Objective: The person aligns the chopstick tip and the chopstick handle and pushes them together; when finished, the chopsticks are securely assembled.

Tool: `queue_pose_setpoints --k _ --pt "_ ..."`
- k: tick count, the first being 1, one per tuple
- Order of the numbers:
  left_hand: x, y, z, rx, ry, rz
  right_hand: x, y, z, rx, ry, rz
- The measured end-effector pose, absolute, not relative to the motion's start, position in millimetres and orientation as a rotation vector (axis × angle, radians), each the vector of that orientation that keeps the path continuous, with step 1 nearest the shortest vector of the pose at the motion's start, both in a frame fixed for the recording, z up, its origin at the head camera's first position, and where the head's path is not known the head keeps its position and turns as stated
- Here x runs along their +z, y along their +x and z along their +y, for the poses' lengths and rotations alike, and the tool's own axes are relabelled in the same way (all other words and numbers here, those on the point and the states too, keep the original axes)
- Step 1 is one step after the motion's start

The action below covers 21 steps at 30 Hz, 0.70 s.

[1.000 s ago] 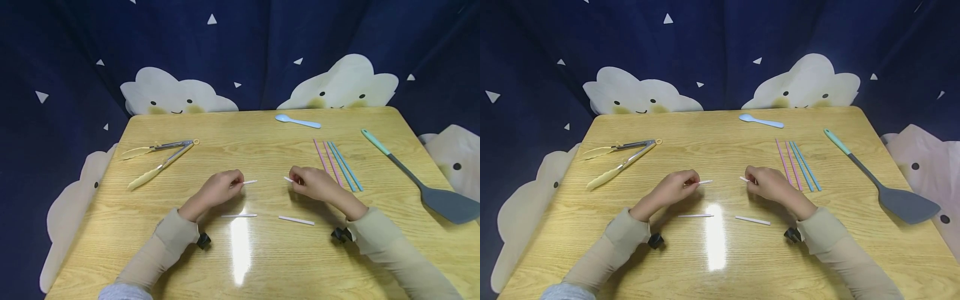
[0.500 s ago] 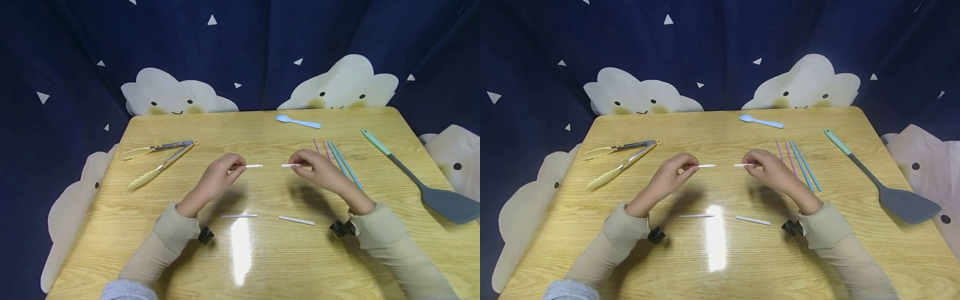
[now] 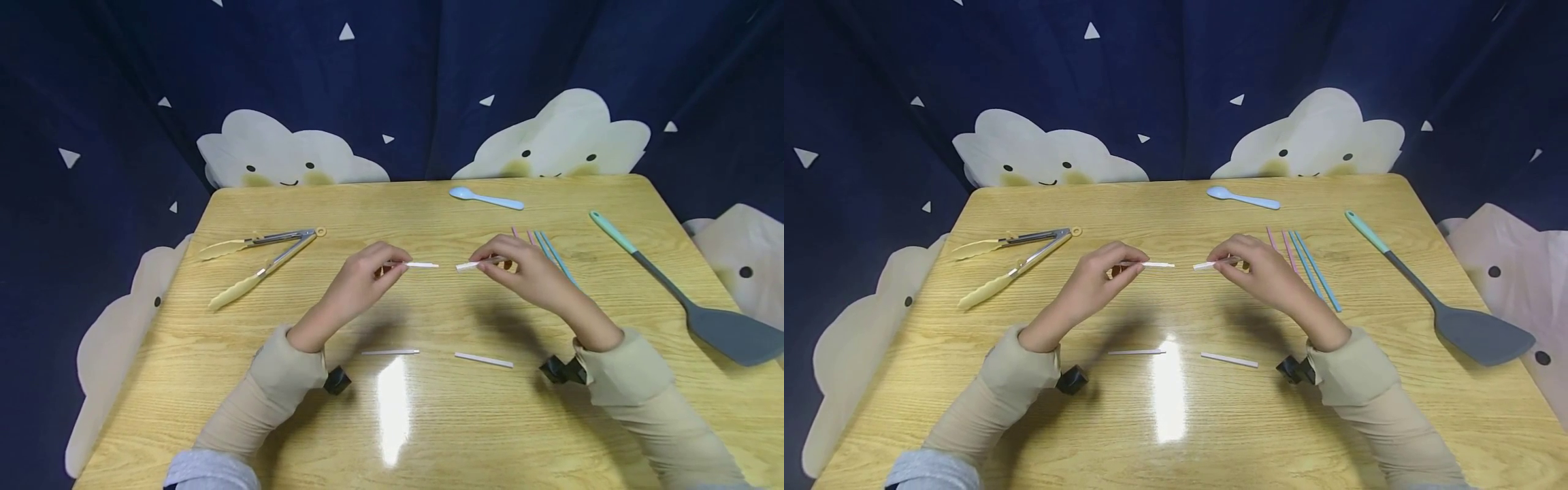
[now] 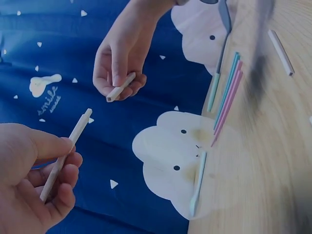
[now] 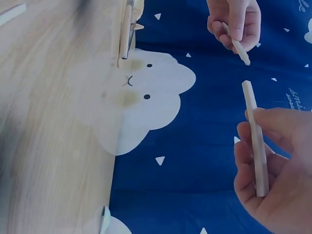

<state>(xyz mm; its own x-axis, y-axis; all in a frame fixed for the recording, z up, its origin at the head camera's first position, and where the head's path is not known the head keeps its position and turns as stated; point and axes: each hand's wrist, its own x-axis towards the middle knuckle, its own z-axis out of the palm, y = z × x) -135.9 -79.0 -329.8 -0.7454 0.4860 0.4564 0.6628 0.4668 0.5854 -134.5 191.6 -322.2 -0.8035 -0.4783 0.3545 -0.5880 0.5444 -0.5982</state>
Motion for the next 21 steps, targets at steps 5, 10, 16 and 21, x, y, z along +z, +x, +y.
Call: queue_pose_setpoints --k 5,10,16,21 --pt "-327 -135 -78 -1.178 -0.965 -2.437 -315 -132 189 1.083 0.868 -2.603" --pt "-323 -134 -77 -1.248 -0.919 -2.377 -311 -130 189 1.041 0.843 -2.574" --pt "-319 -132 -78 -1.269 -0.921 -2.379 -309 -129 190 1.030 0.852 -2.544" --pt "-317 -132 -77 -1.272 -0.919 -2.385 -307 -128 190 1.037 0.851 -2.528"
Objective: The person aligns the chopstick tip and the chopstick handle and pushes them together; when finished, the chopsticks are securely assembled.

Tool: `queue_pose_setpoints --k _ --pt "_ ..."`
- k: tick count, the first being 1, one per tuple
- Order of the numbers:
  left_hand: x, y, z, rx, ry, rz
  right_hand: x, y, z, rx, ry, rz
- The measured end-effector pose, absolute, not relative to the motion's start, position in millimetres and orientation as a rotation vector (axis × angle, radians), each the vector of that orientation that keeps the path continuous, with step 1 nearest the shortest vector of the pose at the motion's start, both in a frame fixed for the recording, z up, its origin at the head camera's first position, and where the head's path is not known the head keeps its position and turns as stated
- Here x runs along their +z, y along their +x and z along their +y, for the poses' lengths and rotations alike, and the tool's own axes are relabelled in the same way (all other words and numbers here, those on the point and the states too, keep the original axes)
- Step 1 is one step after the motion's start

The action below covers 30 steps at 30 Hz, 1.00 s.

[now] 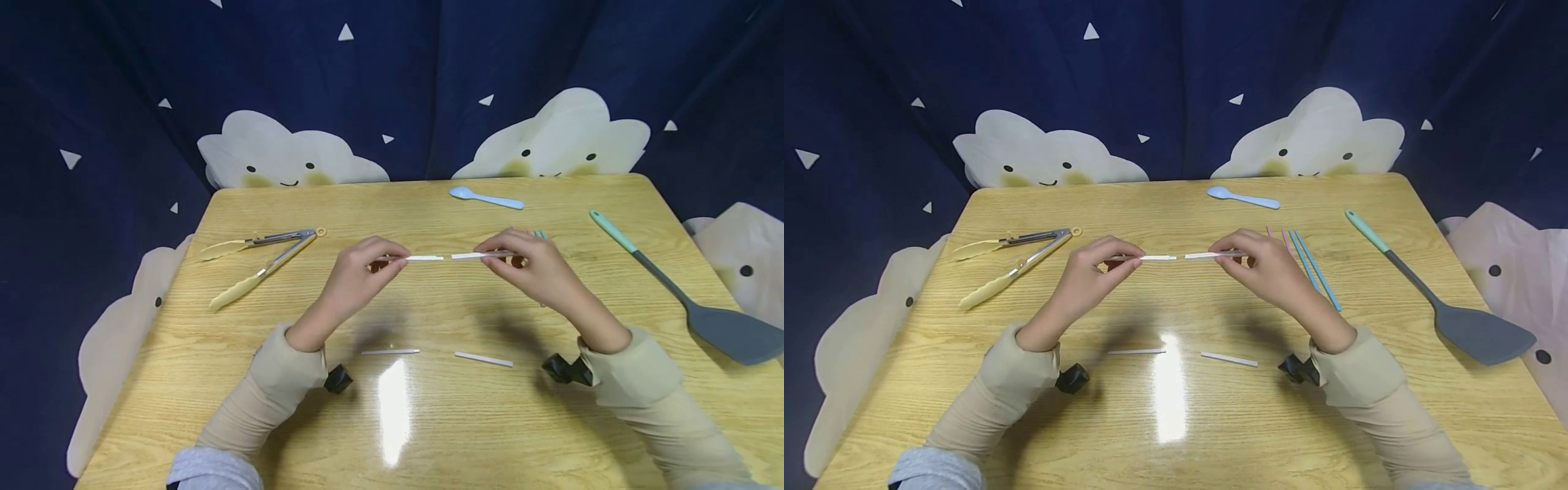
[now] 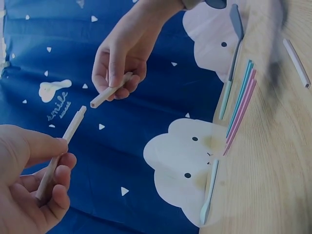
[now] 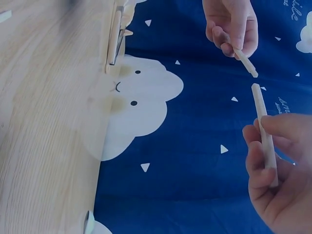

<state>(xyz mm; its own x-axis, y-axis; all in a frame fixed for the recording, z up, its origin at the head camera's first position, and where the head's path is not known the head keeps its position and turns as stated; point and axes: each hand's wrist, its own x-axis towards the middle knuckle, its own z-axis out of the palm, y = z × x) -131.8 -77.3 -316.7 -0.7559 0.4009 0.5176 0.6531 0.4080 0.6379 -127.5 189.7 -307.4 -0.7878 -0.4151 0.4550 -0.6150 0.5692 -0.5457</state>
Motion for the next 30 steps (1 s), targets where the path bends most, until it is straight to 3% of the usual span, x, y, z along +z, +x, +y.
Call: queue_pose_setpoints --k 30 --pt "-319 -127 -74 -1.306 -0.936 -2.354 -308 -122 179 1.116 0.871 -2.494"
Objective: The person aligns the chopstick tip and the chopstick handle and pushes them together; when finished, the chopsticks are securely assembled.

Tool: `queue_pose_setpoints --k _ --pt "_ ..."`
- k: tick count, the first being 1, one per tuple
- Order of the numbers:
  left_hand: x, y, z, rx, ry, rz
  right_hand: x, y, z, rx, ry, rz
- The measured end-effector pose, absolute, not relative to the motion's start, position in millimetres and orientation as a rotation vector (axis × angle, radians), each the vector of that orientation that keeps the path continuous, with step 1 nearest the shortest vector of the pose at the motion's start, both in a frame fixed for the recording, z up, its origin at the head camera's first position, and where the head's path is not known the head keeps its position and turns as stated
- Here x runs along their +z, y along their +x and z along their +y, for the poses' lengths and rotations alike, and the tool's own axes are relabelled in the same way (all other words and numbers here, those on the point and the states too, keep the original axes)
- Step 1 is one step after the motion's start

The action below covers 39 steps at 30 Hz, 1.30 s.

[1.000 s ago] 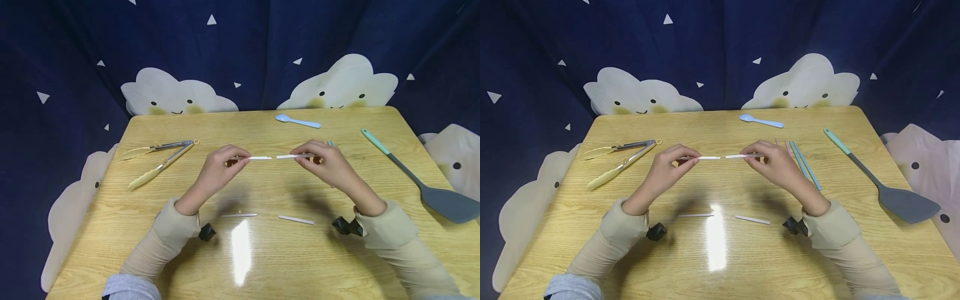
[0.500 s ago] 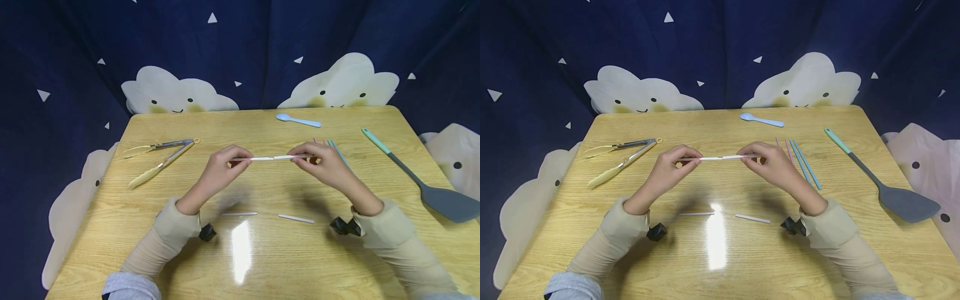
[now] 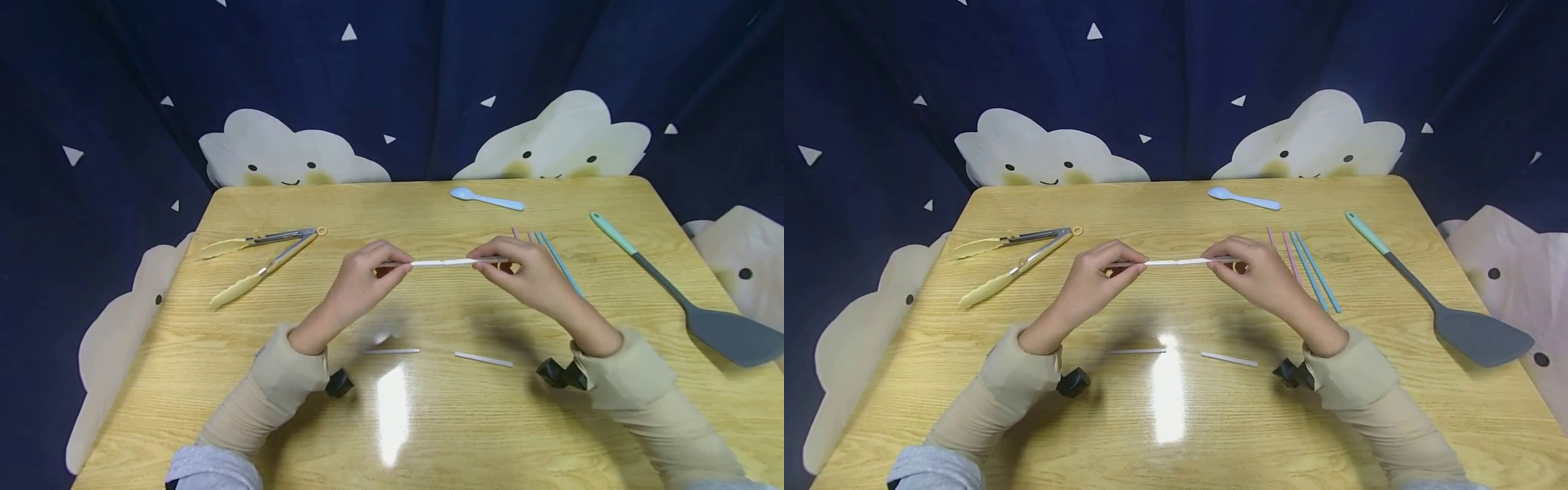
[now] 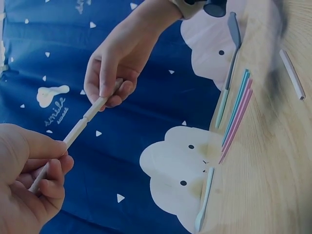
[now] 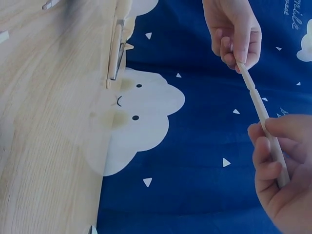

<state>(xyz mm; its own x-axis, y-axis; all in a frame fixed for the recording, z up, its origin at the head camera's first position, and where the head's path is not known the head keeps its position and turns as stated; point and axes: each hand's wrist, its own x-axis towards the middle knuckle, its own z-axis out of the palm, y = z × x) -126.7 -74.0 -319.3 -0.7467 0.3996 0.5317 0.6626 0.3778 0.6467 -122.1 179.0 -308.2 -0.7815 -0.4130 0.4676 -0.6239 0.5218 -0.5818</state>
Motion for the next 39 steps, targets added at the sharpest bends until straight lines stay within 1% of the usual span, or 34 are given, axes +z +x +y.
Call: queue_pose_setpoints --k 21,32,39 --pt "-327 -123 -70 -1.311 -0.973 -2.294 -317 -116 173 1.170 0.934 -2.397" --pt "-325 -126 -70 -1.284 -1.003 -2.250 -316 -117 174 1.199 0.926 -2.400" --pt "-324 -132 -68 -1.284 -0.963 -2.255 -312 -124 176 1.115 0.910 -2.437"
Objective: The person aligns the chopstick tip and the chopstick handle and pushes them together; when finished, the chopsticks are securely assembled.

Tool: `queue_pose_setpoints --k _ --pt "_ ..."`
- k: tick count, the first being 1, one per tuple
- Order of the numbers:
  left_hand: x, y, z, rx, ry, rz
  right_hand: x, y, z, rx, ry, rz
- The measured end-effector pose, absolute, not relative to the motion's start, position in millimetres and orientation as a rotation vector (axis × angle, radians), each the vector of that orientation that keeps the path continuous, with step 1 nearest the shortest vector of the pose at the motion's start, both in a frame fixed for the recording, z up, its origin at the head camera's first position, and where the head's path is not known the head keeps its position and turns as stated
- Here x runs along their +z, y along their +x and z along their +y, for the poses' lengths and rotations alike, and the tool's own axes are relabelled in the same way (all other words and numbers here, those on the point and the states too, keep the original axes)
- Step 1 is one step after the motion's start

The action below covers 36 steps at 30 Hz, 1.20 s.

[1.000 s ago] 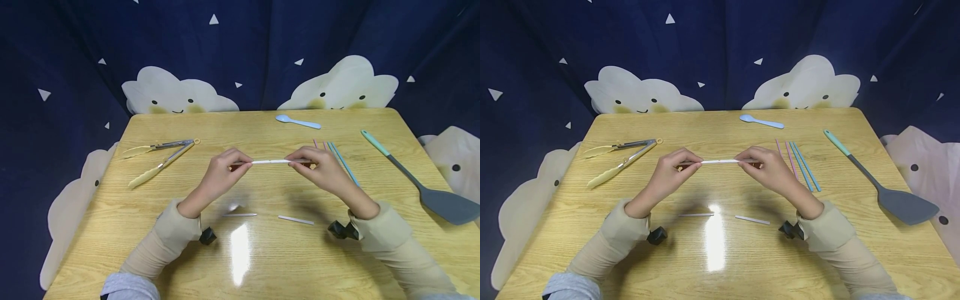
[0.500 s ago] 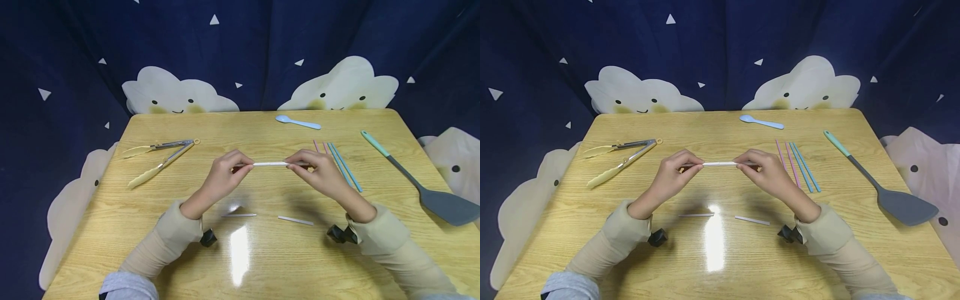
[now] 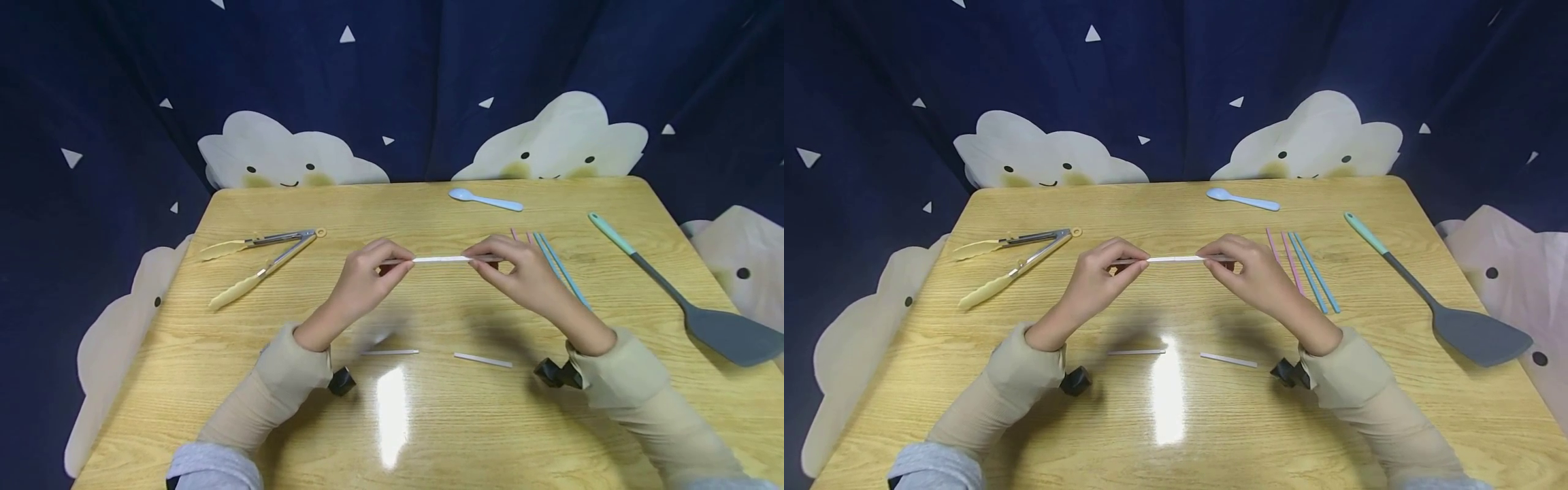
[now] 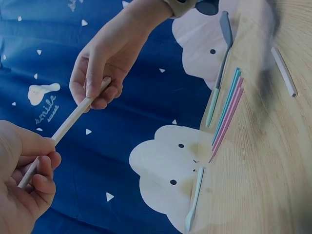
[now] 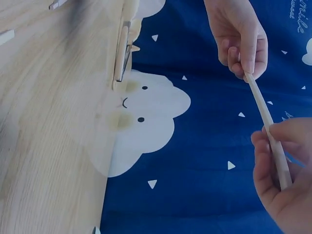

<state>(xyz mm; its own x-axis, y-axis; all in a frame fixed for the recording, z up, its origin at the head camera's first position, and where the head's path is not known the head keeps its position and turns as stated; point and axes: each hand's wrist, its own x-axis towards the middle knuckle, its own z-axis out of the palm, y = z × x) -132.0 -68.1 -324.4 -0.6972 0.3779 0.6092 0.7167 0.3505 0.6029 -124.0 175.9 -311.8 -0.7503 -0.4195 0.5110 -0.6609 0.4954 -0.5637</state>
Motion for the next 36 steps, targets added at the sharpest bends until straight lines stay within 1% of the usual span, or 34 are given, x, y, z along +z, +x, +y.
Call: queue_pose_setpoints --k 6,13,20,27,33,36 --pt "-324 -134 -68 -1.277 -0.966 -2.274 -313 -127 178 0.994 0.954 -2.418" --pt "-326 -136 -67 -1.252 -0.971 -2.277 -317 -132 181 0.632 1.019 -2.288" --pt "-328 -138 -70 -1.245 -0.966 -2.235 -322 -134 188 0.576 0.978 -2.277" --pt "-331 -140 -82 -1.267 -0.870 -2.139 -339 -141 213 0.547 0.745 -2.502" --pt "-338 -141 -91 -1.242 -0.899 -2.230 -360 -147 235 0.512 0.469 -2.722" --pt "-342 -140 -94 -1.239 -0.908 -2.318 -370 -151 246 0.522 0.373 -2.804"
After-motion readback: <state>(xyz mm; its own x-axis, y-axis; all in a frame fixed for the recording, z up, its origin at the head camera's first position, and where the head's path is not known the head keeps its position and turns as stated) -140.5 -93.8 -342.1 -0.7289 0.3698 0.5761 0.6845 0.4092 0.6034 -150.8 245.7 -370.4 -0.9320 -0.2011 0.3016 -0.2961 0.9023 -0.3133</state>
